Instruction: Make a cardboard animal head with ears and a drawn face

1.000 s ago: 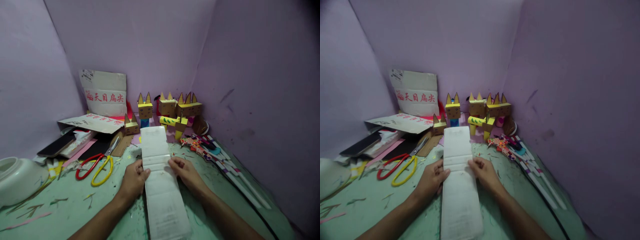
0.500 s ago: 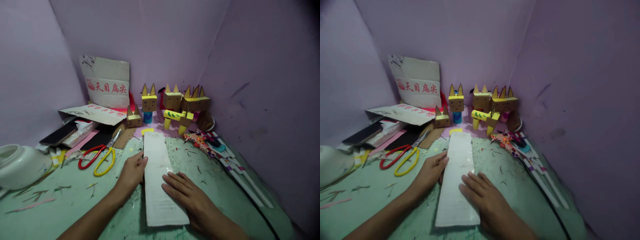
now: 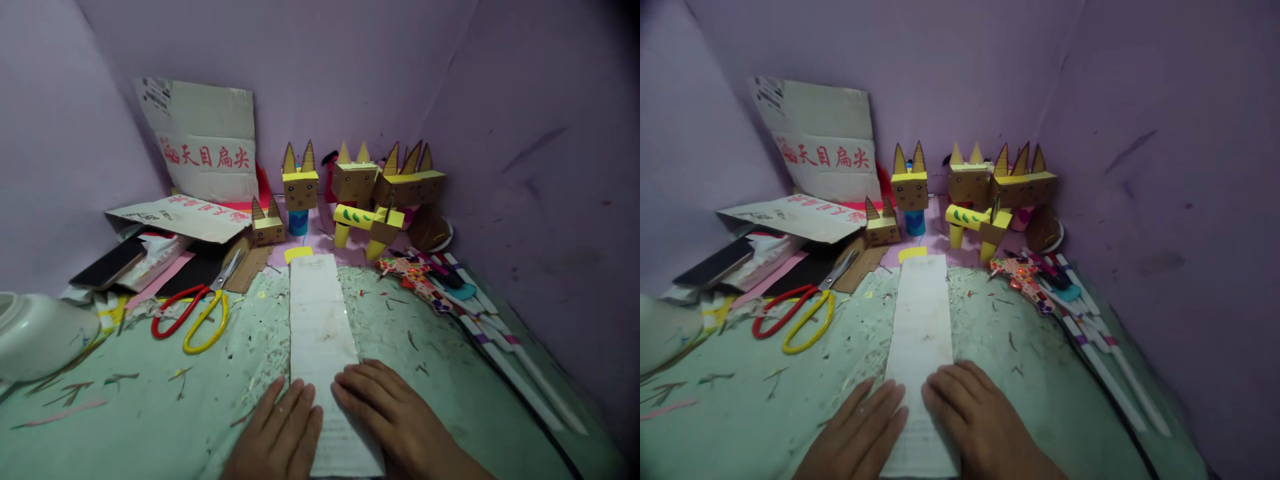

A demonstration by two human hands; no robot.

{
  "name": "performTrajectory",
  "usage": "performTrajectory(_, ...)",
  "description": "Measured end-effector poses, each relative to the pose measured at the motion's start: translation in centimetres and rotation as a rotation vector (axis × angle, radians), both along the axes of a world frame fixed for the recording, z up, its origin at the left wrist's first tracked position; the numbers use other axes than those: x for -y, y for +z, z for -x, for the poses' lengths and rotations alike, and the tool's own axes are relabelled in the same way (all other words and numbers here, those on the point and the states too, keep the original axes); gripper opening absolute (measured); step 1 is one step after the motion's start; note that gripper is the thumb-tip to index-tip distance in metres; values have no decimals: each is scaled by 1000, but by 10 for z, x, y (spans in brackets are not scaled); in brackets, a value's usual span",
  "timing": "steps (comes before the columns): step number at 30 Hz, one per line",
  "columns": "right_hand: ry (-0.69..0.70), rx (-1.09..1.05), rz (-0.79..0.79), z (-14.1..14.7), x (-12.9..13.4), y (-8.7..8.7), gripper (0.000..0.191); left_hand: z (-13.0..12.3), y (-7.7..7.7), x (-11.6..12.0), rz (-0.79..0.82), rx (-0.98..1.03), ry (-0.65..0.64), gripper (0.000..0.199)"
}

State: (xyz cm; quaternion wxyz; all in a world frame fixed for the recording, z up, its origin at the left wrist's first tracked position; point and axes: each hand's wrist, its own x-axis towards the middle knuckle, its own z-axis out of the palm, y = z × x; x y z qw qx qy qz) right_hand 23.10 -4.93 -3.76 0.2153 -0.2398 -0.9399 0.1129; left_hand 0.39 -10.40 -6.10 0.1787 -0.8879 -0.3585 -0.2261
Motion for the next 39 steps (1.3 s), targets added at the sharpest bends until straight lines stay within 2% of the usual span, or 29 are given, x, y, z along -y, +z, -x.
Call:
performTrajectory(4, 36, 5, -63, -3, -1, 2, 50, 4, 4, 0, 35, -44, -18, 27)
performTrajectory(9, 46, -12, -3, -4, -1, -5, 48, 7, 1, 3, 113, 4, 20, 30)
performTrajectory(13, -17, -154, -30, 0, 2, -20, 45, 2, 5, -3, 107, 82, 50, 30)
performTrajectory(16, -35, -239, 75, 4, 1, -16, 32, -5, 11, -14, 123, 263, 67, 28)
performTrajectory(19, -76, -286, 264, 8, -5, -1, 21, -11, 22, -25, 325, 401, 82, 21)
performTrajectory(22, -221, -304, 369, 13, -11, 9, 10, -13, 33, -33, 620, 365, 192, 22)
performTrajectory(25, -340, -260, 448, 19, -18, 10, 14, -14, 38, -43, 724, 444, 343, 22)
performTrajectory(28, -448, -183, 563, 26, -27, 10, 19, -15, 39, -54, 841, 546, 450, 16)
performTrajectory(31, -533, -136, 610, 32, -37, 12, 16, -16, 42, -62, 955, 615, 544, 12)
performTrajectory(33, -534, -140, 623, 32, -40, 13, 18, -16, 46, -65, 1004, 637, 577, 14)
performTrajectory(36, -454, -208, 668, 23, -41, 13, 24, -16, 49, -66, 1041, 655, 562, 15)
performTrajectory(38, -398, -297, 631, 12, -39, 10, 26, -14, 50, -66, 1060, 684, 525, 17)
performTrajectory(39, -352, -333, 565, 5, -38, 8, 27, -14, 50, -67, 1070, 707, 508, 18)
